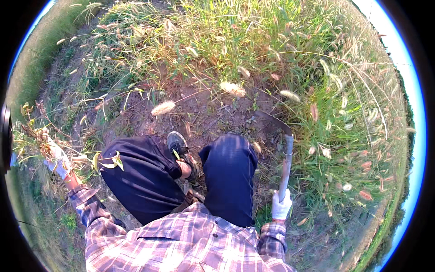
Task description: The person harvests tall grass using a hand scythe, pulling bunches by hand and cutting them at the base.
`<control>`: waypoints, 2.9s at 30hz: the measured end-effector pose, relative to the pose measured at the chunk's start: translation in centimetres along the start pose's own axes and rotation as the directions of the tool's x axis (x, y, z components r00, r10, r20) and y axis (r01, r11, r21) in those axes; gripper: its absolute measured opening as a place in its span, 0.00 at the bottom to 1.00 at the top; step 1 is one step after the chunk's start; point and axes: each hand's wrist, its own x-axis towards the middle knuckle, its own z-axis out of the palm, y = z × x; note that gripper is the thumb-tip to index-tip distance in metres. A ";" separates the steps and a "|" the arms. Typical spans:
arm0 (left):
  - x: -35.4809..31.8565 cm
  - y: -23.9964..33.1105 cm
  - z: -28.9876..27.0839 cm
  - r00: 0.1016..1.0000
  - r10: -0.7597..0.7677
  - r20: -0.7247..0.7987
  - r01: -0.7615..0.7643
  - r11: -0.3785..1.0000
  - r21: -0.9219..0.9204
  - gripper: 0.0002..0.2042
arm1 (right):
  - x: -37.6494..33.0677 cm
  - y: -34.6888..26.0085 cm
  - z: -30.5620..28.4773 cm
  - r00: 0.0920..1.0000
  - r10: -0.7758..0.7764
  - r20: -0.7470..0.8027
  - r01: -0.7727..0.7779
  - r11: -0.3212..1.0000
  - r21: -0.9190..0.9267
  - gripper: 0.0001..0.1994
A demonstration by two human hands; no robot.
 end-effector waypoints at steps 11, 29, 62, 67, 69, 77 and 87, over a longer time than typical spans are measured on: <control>-5.3 -27.9 25.0 0.369 -0.892 0.263 -0.907 -0.283 0.313 0.14 | 8.7 1.1 11.7 0.969 0.155 0.194 -0.165 0.985 0.039 0.20; -4.6 -72.8 12.5 0.428 -0.900 0.087 -0.901 -0.417 0.114 0.21 | 13.3 2.2 9.4 0.790 0.282 0.544 -0.574 0.651 0.497 0.13; -11.2 -75.9 22.3 0.207 -0.849 0.486 -0.852 0.088 0.517 0.17 | 12.1 7.0 9.7 0.704 0.457 0.544 -0.709 0.488 0.509 0.10; -1.2 -79.3 19.8 0.423 -0.812 0.403 -0.901 -0.328 0.284 0.20 | 17.1 0.2 12.4 0.685 0.428 0.589 -0.724 0.484 0.491 0.11; -1.7 -77.7 17.9 0.549 -0.655 0.520 -0.768 -0.150 0.622 0.20 | 19.4 -0.8 13.4 0.673 0.460 0.579 -0.737 0.480 0.476 0.11; 0.5 -77.1 9.6 0.521 -0.546 0.656 -0.843 -0.451 0.294 0.18 | 26.8 -7.4 23.6 0.707 0.237 0.667 -0.664 0.546 0.510 0.12; -0.6 -73.7 20.5 0.279 -0.872 0.402 -0.960 -0.261 0.100 0.07 | 25.0 -2.7 20.2 0.566 0.218 0.795 -0.626 0.741 0.242 0.12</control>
